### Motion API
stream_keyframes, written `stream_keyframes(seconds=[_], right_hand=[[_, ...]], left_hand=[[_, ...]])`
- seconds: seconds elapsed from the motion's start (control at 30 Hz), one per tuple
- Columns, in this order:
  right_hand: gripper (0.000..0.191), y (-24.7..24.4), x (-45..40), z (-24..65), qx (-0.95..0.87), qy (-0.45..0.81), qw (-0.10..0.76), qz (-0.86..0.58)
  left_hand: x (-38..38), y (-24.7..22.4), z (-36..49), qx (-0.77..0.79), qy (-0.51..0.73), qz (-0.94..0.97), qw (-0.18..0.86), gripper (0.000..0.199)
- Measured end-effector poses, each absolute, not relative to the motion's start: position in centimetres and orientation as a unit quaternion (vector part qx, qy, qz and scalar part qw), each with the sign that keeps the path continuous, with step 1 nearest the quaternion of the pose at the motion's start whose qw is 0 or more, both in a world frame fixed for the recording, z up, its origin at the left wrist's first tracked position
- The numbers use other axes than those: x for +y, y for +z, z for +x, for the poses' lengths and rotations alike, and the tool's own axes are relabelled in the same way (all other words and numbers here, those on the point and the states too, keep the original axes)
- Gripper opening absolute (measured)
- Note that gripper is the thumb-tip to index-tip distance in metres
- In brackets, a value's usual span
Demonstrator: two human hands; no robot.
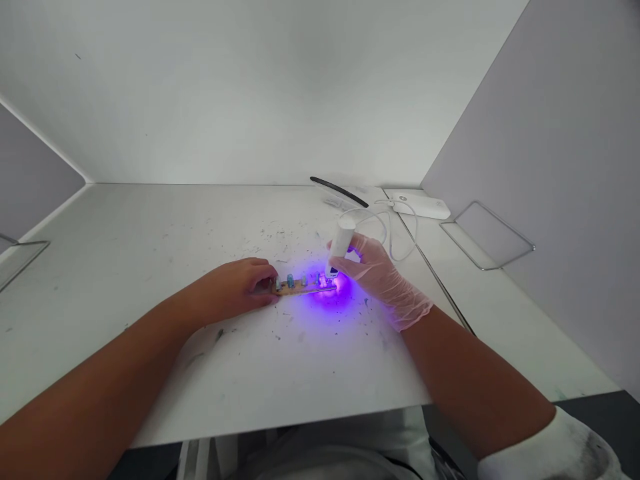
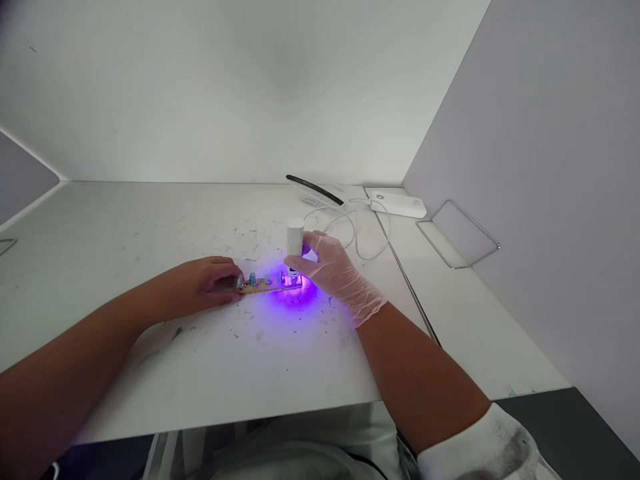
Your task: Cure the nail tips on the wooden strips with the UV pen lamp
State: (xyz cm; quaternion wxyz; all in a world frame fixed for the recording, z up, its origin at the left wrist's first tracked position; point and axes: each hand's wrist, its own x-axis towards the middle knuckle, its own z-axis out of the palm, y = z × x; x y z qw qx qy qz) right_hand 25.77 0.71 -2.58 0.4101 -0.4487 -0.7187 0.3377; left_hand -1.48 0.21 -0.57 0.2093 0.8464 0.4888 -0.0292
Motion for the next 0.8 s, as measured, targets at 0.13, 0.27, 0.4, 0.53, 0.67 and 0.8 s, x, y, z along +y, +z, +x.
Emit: stream_keyframes(seconds=[0.13, 0.27, 0.4, 0.53, 0.67, 0.8], right_hand=[[0.018, -2.58, 0.65, 25.75, -0.718, 0.336, 0.408, -0.453], [0.018, -2.57, 0.58, 25.71, -0.715, 0.341, 0.416, -0.447], [0.018, -2.57, 0.62, 25.71, -0.715, 0.339, 0.419, -0.445], [0.019, -2.50, 0.66, 25.73, -0.719, 0.340, 0.413, -0.444], [0.020, -2.45, 0.65, 25.73, -0.719, 0.336, 0.415, -0.444], [0.020, -2.39, 0.62, 25.73, -0.717, 0.340, 0.414, -0.446]], left_hand=[[0.31, -0.71, -1.57, 0.483, -0.024, 0.849, 0.211, 0.030], [0.37, -0.81, -1.58, 0.481, -0.019, 0.851, 0.210, 0.029], [0.28, -0.71, -1.50, 0.481, -0.027, 0.852, 0.205, 0.029], [0.24, -0.60, -1.51, 0.483, -0.032, 0.851, 0.203, 0.030], [0.33, -0.74, -1.58, 0.486, -0.031, 0.850, 0.202, 0.030], [0.36, -0.84, -1.57, 0.486, -0.032, 0.849, 0.204, 0.030]])
